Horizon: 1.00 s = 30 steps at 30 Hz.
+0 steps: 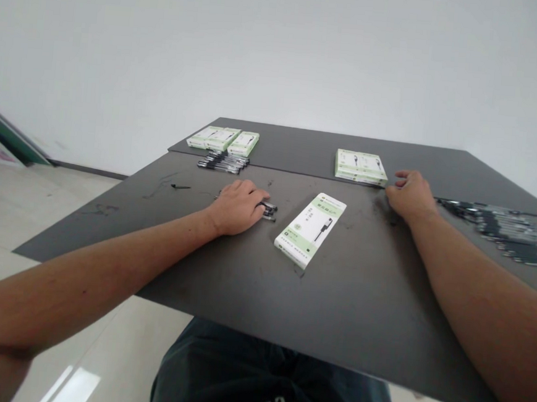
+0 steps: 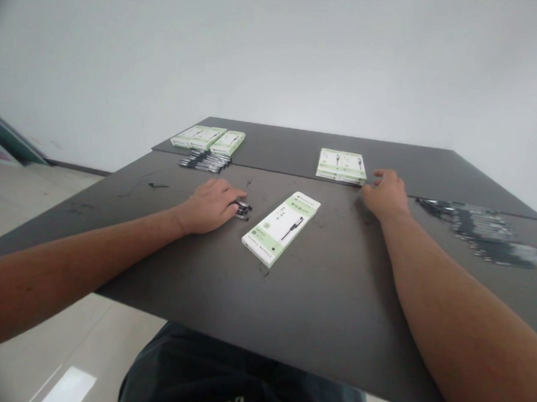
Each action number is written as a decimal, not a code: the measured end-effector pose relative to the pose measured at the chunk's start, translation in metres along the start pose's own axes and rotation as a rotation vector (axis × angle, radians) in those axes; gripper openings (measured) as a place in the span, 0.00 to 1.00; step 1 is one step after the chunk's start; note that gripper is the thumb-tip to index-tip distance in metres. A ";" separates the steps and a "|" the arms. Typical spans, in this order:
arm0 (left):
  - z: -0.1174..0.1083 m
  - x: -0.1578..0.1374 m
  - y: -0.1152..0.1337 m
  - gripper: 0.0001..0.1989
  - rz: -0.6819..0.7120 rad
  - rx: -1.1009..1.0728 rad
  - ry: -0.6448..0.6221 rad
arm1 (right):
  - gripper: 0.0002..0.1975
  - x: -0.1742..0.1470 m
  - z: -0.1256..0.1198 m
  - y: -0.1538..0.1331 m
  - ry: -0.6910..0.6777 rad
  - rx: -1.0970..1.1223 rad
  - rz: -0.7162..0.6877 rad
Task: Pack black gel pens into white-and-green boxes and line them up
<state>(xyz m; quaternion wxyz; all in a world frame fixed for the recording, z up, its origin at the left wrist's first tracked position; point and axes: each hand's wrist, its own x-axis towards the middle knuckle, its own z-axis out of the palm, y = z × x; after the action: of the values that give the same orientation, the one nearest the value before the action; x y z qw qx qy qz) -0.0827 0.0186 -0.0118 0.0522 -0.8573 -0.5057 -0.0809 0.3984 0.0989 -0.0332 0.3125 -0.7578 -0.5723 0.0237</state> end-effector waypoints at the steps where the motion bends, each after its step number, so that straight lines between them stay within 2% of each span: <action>1: 0.000 0.006 0.010 0.27 -0.011 0.006 -0.001 | 0.25 0.000 0.000 0.000 0.000 0.003 0.002; 6: 0.003 0.037 0.046 0.26 -0.095 0.026 0.015 | 0.26 0.001 0.002 0.002 0.012 0.013 0.004; 10: 0.005 0.048 0.061 0.26 -0.107 0.016 0.027 | 0.29 0.003 0.005 0.004 0.016 0.012 -0.010; 17: -0.009 0.035 0.045 0.30 0.021 -0.048 -0.076 | 0.30 0.004 0.008 0.006 0.031 0.009 -0.037; 23: -0.018 0.031 0.037 0.37 0.012 0.004 -0.261 | 0.32 0.001 0.004 0.000 0.013 -0.056 -0.045; 30: -0.014 0.033 0.032 0.37 0.035 -0.028 -0.244 | 0.32 0.001 0.002 0.000 0.013 -0.058 -0.053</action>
<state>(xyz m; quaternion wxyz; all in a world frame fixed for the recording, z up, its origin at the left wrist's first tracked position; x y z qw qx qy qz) -0.0408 0.0290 0.0083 -0.0202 -0.8700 -0.4922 0.0180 0.3984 0.1005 -0.0347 0.2944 -0.7513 -0.5906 -0.0060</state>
